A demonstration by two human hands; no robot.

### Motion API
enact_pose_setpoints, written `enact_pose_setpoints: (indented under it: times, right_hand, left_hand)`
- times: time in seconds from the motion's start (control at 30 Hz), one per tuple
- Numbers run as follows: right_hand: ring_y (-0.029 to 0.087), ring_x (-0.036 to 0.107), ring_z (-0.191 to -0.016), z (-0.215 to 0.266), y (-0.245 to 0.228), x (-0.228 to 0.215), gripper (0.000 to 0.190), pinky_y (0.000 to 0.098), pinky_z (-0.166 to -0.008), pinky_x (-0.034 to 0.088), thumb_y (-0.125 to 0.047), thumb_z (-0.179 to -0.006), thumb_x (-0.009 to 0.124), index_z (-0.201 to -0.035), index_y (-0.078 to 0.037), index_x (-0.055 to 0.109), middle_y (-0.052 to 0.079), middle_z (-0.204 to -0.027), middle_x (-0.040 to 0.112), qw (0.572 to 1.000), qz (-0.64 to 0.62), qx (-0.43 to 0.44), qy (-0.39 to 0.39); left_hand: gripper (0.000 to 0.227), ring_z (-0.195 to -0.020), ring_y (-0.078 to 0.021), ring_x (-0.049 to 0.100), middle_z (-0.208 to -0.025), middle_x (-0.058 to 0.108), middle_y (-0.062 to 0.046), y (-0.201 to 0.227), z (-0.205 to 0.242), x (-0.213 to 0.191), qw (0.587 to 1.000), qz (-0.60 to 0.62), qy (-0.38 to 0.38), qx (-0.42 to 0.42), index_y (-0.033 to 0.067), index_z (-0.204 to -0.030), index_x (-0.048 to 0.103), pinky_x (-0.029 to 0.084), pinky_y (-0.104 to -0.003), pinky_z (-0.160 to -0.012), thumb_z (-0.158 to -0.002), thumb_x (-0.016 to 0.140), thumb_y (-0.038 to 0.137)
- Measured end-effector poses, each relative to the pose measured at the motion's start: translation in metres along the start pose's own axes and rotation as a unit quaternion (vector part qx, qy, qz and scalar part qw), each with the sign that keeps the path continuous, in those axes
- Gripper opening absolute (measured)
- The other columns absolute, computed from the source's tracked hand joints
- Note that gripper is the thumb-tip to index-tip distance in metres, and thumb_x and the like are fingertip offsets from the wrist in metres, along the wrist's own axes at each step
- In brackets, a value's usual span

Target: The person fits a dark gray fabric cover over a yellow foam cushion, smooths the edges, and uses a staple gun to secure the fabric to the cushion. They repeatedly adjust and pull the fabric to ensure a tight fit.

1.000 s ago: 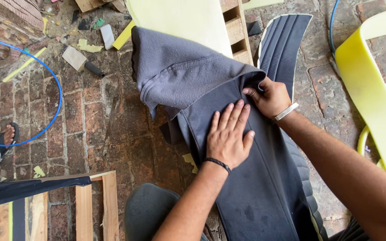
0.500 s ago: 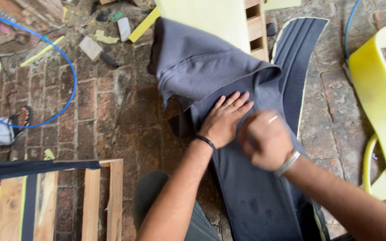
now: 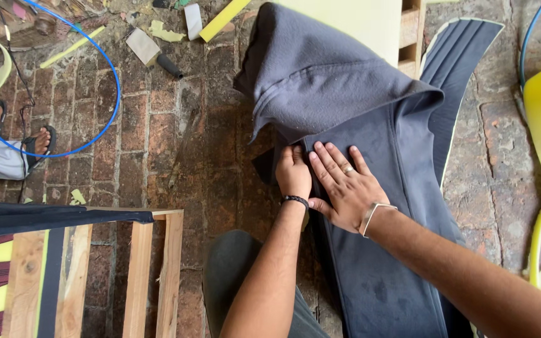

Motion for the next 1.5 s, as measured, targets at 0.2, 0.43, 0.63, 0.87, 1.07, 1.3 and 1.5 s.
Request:
enact_pose_setpoints:
  times: [0.2,0.43,0.63,0.87,1.07,1.3,1.5]
  right_hand:
    - [0.032,0.014,-0.155,0.005,0.003,-0.002,0.091,0.0522,-0.122,0.009,-0.069,-0.097,0.031,-0.159,-0.003,0.023,0.017,-0.167,0.018,0.998,-0.049,0.018,0.025]
    - [0.031,0.014,-0.154,0.003,0.001,-0.004,0.09,0.0517,-0.122,0.009,-0.075,-0.094,0.03,-0.16,-0.013,0.025,0.015,-0.167,0.018,0.999,-0.022,0.026,0.023]
    - [0.032,0.013,-0.154,0.004,0.004,-0.002,0.096,0.0516,-0.122,0.007,-0.077,-0.094,0.027,-0.159,-0.007,0.022,0.017,-0.166,0.018,0.999,-0.031,0.018,0.03]
    - [0.03,0.012,-0.153,0.005,0.0,-0.003,0.088,0.0502,-0.121,0.007,-0.075,-0.095,0.026,-0.159,-0.015,0.022,0.015,-0.166,0.016,0.999,0.007,0.02,0.035]
    - [0.028,0.014,-0.151,0.01,-0.027,0.0,0.093,0.049,-0.119,0.008,-0.071,-0.096,0.032,-0.157,-0.002,0.021,0.016,-0.164,0.018,0.989,-0.066,-0.13,-0.004]
    - [0.03,0.02,-0.15,-0.006,-0.002,-0.011,0.096,0.0504,-0.119,0.01,-0.073,-0.089,0.043,-0.155,-0.005,0.026,0.016,-0.161,0.025,0.993,-0.09,-0.081,0.011]
    - [0.029,0.037,-0.147,0.005,0.007,-0.033,0.075,0.0482,-0.118,0.029,-0.042,-0.088,0.069,-0.15,-0.009,0.039,0.013,-0.154,0.043,0.979,-0.163,-0.074,0.098]
  left_hand:
    - [0.043,-0.108,-0.0317,0.066,-0.123,0.069,-0.018,-0.007,0.001,-0.016,0.978,0.18,-0.018,-0.105,0.0025,-0.129,0.058,0.05,-0.039,-0.094,-0.105,0.05,0.038]
    - [0.039,-0.119,-0.0281,0.061,-0.132,0.066,-0.017,0.02,0.0,0.01,0.939,0.318,-0.117,-0.053,-0.0003,-0.133,0.058,0.048,-0.038,-0.099,-0.1,0.059,0.02]
    - [0.021,-0.098,-0.0345,0.072,-0.109,0.076,-0.021,0.004,-0.03,-0.011,0.988,0.092,0.122,-0.016,-0.0018,-0.113,0.067,0.053,-0.043,-0.09,-0.099,0.056,0.009]
    - [0.029,-0.105,-0.0427,0.069,-0.111,0.072,-0.026,-0.01,-0.044,0.011,0.979,0.094,0.17,0.068,-0.0029,-0.118,0.061,0.052,-0.047,-0.093,-0.091,0.052,0.002]
    - [0.038,-0.114,-0.0421,0.065,-0.122,0.068,-0.027,-0.017,-0.054,0.046,0.974,0.127,0.139,0.126,-0.005,-0.128,0.057,0.05,-0.046,-0.099,-0.092,0.055,0.006]
    - [0.045,-0.125,-0.0369,0.06,-0.136,0.062,-0.024,-0.018,-0.053,0.048,0.964,0.229,0.069,0.119,-0.0045,-0.137,0.053,0.045,-0.043,-0.107,-0.096,0.056,0.015]
    - [0.048,-0.131,-0.0318,0.054,-0.145,0.056,-0.022,-0.01,-0.068,0.041,0.914,0.391,0.001,0.107,-0.0041,-0.141,0.052,0.04,-0.04,-0.112,-0.101,0.057,0.021]
Point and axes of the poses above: each hand's wrist, its own z-axis away from the middle knuckle, its own x-axis out of the palm, y = z × x, the point moved 7 cm from there along -z, towards the middle knuckle
